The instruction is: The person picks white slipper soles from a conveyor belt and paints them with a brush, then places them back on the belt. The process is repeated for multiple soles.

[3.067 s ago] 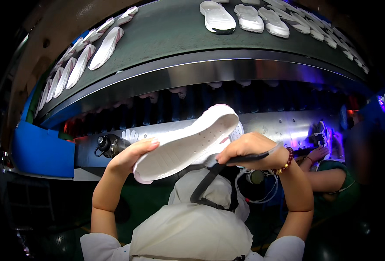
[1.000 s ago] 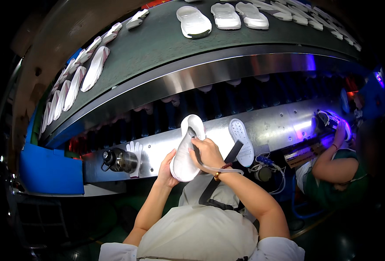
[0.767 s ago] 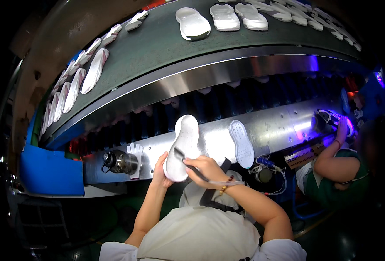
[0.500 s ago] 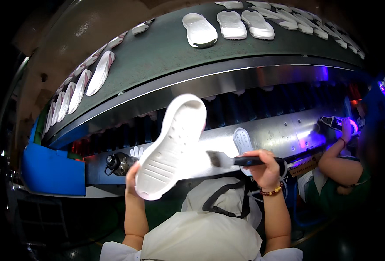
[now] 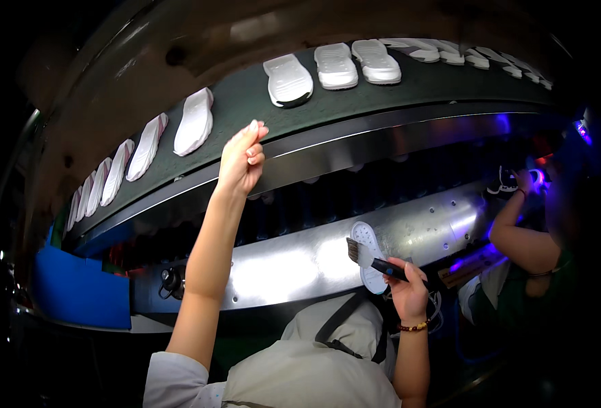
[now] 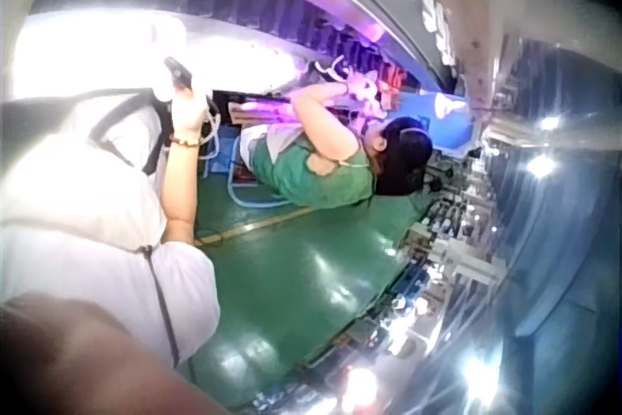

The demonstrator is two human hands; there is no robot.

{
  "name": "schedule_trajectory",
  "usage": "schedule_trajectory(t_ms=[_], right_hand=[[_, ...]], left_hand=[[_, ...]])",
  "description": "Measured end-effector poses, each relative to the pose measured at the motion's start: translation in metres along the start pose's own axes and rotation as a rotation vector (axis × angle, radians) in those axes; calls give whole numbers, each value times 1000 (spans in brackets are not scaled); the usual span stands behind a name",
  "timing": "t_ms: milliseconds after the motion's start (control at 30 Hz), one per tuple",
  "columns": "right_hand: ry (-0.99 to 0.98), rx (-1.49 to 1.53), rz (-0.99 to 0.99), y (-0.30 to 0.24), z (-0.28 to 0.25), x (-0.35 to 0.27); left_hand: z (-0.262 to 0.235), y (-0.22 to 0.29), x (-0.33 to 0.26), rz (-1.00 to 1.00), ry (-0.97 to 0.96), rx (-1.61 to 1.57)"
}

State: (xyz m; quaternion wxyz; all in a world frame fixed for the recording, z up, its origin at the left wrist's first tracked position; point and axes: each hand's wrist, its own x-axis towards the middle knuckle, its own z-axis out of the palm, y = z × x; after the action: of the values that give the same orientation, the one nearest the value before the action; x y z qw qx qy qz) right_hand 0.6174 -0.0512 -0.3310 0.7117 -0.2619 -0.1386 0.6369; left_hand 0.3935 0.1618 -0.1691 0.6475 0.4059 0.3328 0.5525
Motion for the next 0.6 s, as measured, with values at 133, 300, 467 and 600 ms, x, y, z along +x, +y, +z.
schedule_trajectory(t_ms=[133,300,467,600], right_hand=[[142,-16,-47,-2,-24,-8],[419,8,16,17,-59,9],[547,169,140,56,-91,37],[646,326,348,87,-96,63]], left_hand=[[25,2,48,230,88,653],[11,-1,85,718,273,1443],[-4,-17,39,897,396,1817],[-23,-6,-1,752,437,1958]])
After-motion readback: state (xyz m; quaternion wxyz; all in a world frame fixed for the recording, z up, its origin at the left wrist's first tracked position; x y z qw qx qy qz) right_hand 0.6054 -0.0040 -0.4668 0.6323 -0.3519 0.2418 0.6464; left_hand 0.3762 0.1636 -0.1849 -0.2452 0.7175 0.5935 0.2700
